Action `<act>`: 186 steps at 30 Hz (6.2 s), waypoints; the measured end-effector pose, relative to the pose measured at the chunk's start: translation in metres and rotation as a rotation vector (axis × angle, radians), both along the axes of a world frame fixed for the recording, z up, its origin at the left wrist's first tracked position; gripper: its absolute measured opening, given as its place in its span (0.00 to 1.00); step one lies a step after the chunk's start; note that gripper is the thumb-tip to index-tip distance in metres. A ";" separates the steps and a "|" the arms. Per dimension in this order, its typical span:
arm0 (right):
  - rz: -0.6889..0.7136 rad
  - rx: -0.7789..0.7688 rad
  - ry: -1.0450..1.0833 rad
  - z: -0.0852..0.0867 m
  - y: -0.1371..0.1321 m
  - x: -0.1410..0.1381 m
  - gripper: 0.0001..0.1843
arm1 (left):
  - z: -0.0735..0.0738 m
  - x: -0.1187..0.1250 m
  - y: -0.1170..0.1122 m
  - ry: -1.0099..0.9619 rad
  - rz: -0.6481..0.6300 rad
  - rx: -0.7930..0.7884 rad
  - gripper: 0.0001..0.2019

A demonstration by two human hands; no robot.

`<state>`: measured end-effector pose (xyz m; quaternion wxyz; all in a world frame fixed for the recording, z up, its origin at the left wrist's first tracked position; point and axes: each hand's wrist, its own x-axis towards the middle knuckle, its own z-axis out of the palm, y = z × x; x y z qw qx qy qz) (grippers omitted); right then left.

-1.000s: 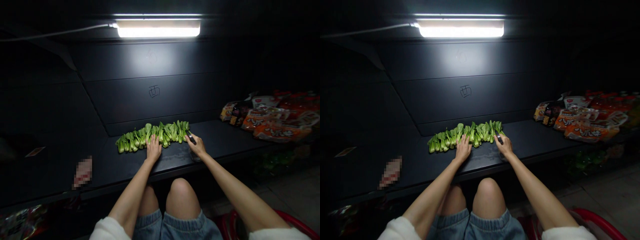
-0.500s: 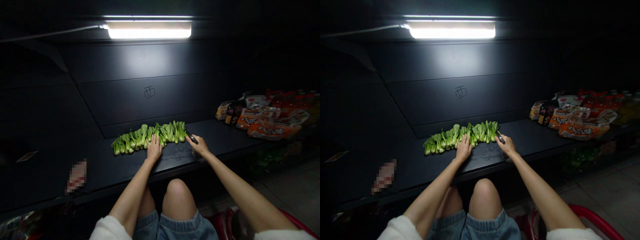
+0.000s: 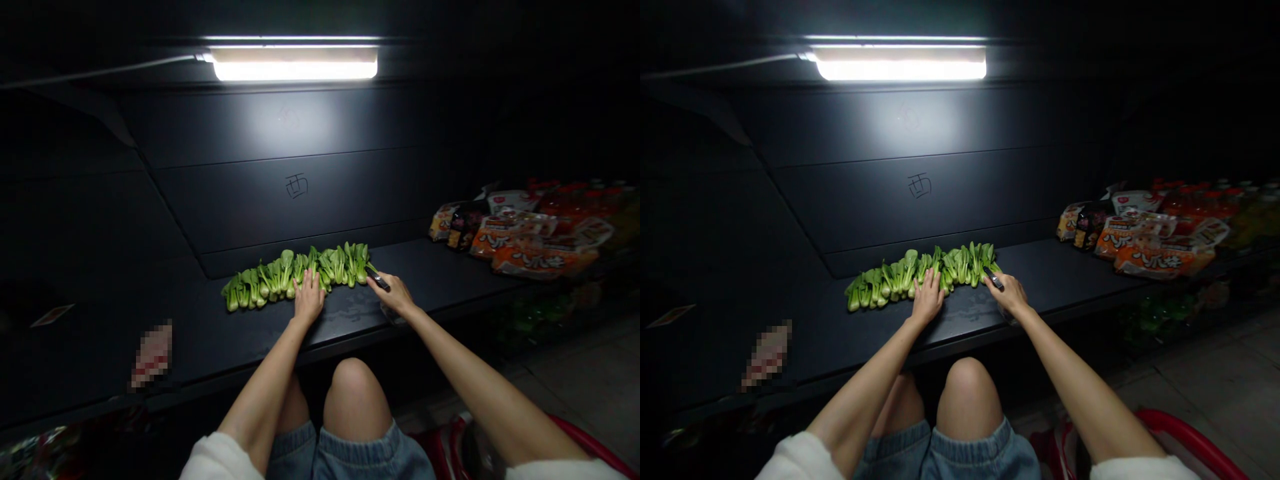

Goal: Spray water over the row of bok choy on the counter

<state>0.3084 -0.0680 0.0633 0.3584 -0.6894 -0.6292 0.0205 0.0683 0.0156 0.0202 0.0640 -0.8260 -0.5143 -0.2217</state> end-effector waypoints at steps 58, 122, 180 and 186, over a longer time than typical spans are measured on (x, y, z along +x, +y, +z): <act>0.280 0.046 -0.023 -0.002 0.038 -0.133 0.22 | -0.004 -0.106 0.009 -0.029 0.186 0.018 0.27; 0.530 -0.025 -0.190 0.004 0.050 -0.260 0.16 | -0.037 -0.199 0.006 -0.098 0.405 -0.093 0.29; 0.499 0.101 0.071 -0.003 0.054 -0.215 0.18 | -0.021 -0.160 0.006 -0.092 0.240 -0.062 0.29; 0.506 0.131 0.143 -0.004 0.053 -0.203 0.19 | -0.023 -0.152 0.007 -0.084 0.224 -0.047 0.30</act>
